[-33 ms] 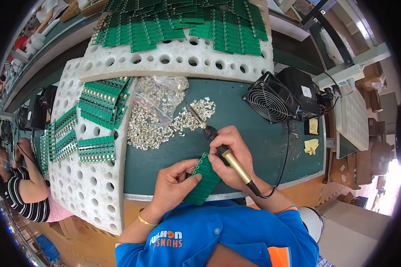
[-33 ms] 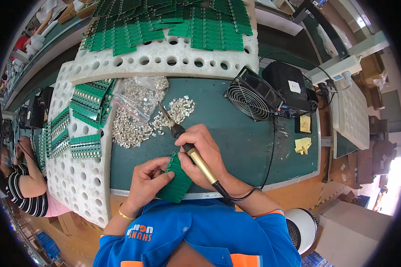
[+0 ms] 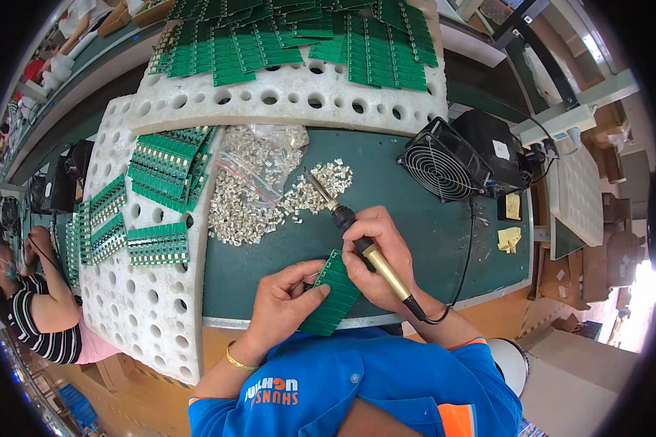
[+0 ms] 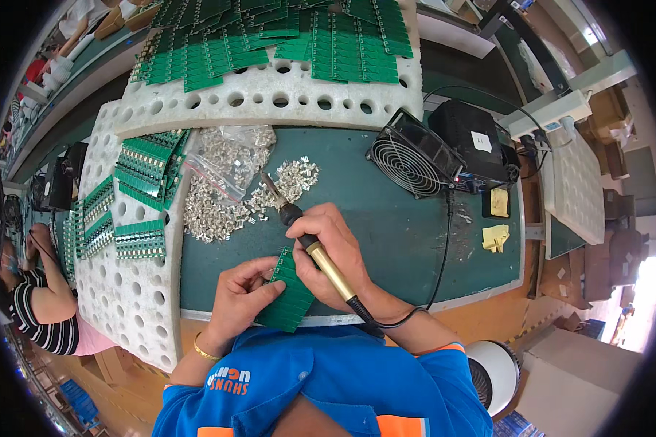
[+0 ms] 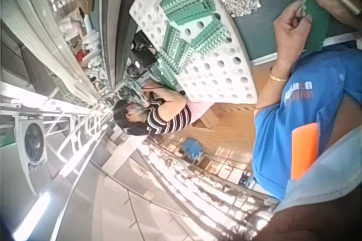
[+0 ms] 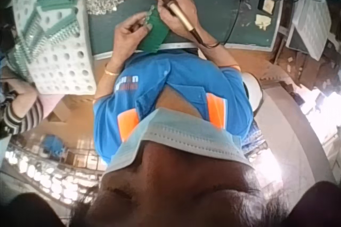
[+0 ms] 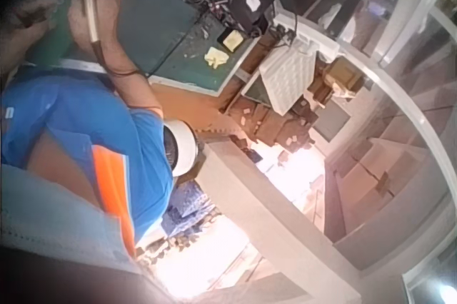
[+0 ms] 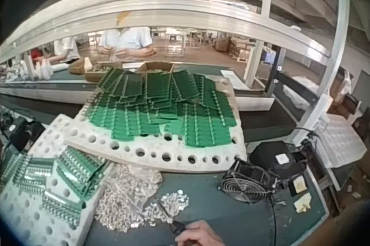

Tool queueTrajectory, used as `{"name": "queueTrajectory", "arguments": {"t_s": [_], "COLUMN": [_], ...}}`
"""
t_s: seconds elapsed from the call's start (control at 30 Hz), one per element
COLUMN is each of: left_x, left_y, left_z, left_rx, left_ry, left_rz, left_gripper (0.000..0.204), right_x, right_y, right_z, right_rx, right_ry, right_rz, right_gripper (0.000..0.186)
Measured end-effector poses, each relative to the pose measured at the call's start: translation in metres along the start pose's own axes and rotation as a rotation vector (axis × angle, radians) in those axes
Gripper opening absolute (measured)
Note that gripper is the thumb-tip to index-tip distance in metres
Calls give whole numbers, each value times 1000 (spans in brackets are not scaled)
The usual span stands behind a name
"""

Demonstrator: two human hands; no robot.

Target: The person solders small electronic components onto green circuit boards using a soldering iron and solder wire.

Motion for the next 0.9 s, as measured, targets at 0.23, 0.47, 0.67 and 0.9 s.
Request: {"name": "queueTrajectory", "arguments": {"t_s": [0.23,0.47,0.67,0.9], "left_x": [-2,9,12,12], "left_y": [0,3,4,3], "left_z": [1,3,3,2], "left_rx": [35,97,136,163], "left_ry": [-85,-322,-429,-462], "left_rz": [-23,-100,-153,-153], "left_gripper": [34,35,35,35], "right_x": [0,2,3,8], "right_y": [-1,2,6,5], "right_z": [1,3,5,4], "right_rx": [-4,-33,-19,-28], "right_ry": [-3,-29,-53,-58], "right_rz": [37,31,6,23], "right_gripper": [39,39,40,40]}}
Point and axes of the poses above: each hand's wrist, its own y-axis towards the middle knuckle, its own z-axis out of the palm, x = y × z, the point moved 6 cm from there along y, towards the middle knuckle, and after that the axes turned 2 degrees about y, right-handed, at the moved point
